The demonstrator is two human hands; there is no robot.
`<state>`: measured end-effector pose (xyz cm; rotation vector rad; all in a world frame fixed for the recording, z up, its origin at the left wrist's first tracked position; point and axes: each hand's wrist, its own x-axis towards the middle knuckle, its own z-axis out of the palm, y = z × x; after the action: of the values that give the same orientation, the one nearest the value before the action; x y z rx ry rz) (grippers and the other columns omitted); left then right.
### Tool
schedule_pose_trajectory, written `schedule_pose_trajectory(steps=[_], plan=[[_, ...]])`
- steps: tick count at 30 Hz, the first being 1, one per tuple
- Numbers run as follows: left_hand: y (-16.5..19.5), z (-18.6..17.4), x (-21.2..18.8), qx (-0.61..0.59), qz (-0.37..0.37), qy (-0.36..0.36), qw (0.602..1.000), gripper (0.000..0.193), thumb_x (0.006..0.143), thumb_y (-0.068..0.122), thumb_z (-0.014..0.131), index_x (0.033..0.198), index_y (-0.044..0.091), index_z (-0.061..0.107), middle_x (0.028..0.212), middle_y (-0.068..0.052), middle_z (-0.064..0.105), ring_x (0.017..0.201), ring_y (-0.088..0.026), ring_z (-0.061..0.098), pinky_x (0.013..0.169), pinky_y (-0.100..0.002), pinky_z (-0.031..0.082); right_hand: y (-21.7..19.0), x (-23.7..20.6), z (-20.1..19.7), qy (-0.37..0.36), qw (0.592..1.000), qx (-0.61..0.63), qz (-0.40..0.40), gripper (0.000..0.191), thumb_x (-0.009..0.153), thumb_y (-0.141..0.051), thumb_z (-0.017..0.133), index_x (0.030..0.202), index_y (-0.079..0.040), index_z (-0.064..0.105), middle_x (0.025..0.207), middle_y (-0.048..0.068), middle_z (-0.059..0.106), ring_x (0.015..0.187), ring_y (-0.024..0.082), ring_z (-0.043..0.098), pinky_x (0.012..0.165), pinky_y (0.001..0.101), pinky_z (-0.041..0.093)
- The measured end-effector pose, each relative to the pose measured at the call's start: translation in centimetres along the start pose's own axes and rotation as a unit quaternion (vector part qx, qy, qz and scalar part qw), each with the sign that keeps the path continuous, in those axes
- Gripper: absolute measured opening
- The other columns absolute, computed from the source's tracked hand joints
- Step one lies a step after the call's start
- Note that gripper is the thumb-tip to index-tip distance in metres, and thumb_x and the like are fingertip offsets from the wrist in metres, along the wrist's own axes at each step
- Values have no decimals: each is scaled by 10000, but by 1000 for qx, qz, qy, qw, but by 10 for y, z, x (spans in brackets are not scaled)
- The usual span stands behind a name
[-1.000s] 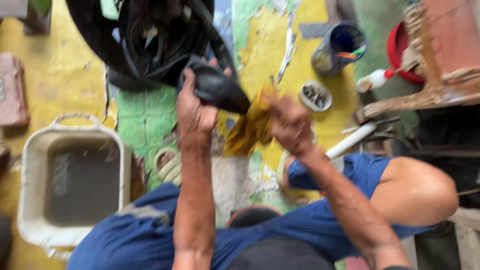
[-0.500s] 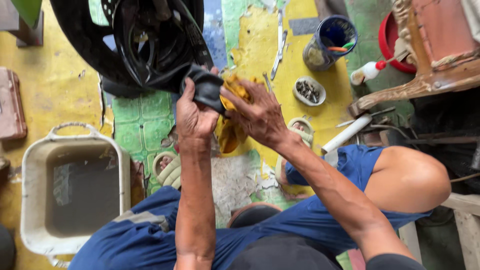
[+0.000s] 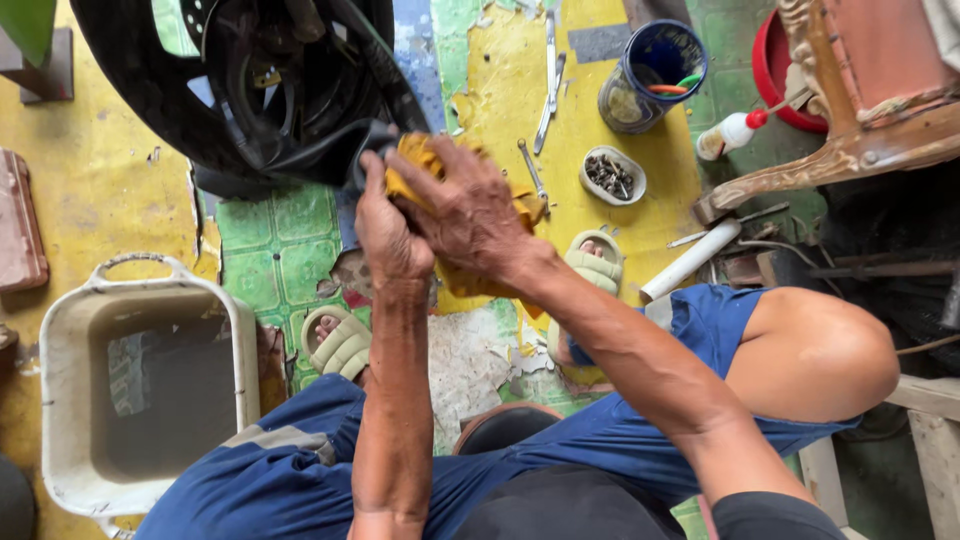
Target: The person sits on the floor and wipes a black rubber inner tube with a yellow cloth, then wraps the tube around a white PVC pipe and cuts and trims the rubber with scissors. A scooter wheel and a basin of water sit nearby on the tiled floor.
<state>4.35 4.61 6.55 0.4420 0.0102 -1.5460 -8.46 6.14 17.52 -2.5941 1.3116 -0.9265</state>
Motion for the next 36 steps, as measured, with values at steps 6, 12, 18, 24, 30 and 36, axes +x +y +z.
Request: schedule_pose_trajectory(steps=[6,12,18,24,30,36], plan=[[22,2,0,-25,-7,-36,999,396,1062,319,542,1320,21,584,1311,-150,653,1294,-325,600,1132,-573,481,19,-45,8,-59,997,43,-9,515,900,-162,679,1409,-163,602,1211,152,606,1007,364,654,841,468,521],[41,17,0,-49,6,-20,999,412,1039,306,557,1335,19,571,1333,-127,636,1315,-306,595,1146,-659,473,24,-58,-14,-48,990,108,81,409,946,-40,676,1332,-177,654,1081,142,656,950,336,676,802,428,566],[19,15,-4,-7,11,-26,1000,414,1084,320,554,1357,9,574,1326,-129,640,1270,-300,622,1120,-502,499,-7,-1,-18,83,992,95,-11,491,943,-119,689,1420,-155,581,1331,147,635,1205,369,612,980,462,543],[26,11,-2,-5,-24,-34,999,437,1090,353,535,1381,26,545,1340,-157,634,1259,-320,623,1113,-530,503,2,-19,11,8,999,21,31,478,861,-283,769,1305,-154,646,1343,166,622,1113,373,638,882,508,498],[40,23,-5,-35,-7,-4,999,460,1045,367,512,1359,31,527,1365,-178,612,1290,-394,614,1133,-662,490,42,-67,6,-31,955,217,198,396,1003,-259,762,1366,-165,634,1233,110,699,1128,286,726,1038,392,580],[34,37,-11,-36,-35,-36,998,474,1046,391,511,1376,51,529,1311,-250,637,1258,-441,616,1126,-595,490,24,-44,6,-17,971,135,194,756,777,-326,926,1438,-192,584,1267,164,592,1085,324,679,928,413,576]])
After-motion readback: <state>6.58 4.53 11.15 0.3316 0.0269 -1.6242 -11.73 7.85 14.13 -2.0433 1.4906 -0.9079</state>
